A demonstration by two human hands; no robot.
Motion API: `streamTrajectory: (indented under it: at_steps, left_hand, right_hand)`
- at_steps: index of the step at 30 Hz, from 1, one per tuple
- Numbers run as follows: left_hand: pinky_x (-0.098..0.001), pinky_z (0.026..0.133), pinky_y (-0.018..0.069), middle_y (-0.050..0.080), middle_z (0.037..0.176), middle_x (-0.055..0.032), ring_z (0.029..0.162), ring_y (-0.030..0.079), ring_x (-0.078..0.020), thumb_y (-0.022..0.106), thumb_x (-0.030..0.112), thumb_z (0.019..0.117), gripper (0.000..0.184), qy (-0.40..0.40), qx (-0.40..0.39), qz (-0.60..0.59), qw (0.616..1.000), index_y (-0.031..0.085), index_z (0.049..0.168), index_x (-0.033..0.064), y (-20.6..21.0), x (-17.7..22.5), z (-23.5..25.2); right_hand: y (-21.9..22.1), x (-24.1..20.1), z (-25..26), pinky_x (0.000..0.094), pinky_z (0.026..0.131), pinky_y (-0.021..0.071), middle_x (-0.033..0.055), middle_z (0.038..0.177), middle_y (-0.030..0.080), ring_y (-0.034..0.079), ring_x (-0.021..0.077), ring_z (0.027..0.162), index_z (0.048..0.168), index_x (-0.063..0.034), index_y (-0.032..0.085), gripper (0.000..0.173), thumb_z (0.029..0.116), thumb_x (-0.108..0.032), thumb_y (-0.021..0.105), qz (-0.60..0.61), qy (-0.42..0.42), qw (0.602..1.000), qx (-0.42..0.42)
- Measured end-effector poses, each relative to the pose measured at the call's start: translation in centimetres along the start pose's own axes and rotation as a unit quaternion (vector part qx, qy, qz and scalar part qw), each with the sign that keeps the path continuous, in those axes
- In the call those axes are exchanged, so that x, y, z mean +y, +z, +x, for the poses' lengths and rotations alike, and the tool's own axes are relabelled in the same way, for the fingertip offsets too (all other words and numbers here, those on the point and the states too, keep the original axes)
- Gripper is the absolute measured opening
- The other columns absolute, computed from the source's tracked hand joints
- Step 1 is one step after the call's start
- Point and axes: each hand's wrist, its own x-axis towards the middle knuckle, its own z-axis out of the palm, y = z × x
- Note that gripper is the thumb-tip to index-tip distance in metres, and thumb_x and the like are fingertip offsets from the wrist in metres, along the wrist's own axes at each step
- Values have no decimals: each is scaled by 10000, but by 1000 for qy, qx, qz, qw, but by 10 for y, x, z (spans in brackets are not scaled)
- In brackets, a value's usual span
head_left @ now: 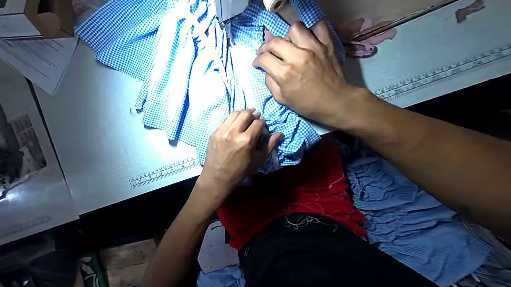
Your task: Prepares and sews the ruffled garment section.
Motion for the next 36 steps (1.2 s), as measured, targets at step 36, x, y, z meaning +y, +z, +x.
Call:
streamTrajectory:
  at_steps: [36]
  left_hand:
    - [-347, 935, 579, 753, 1104, -93, 1121, 700, -214, 682, 254, 974, 202, -8, -20, -5, 1000, 780, 960, 78, -4, 1, 6]
  right_hand:
    - [-3, 1, 3, 590, 903, 393, 120, 1282, 653, 562, 405, 1175, 1163, -92, 688, 289, 1042, -163, 435, 29, 9, 1000, -7]
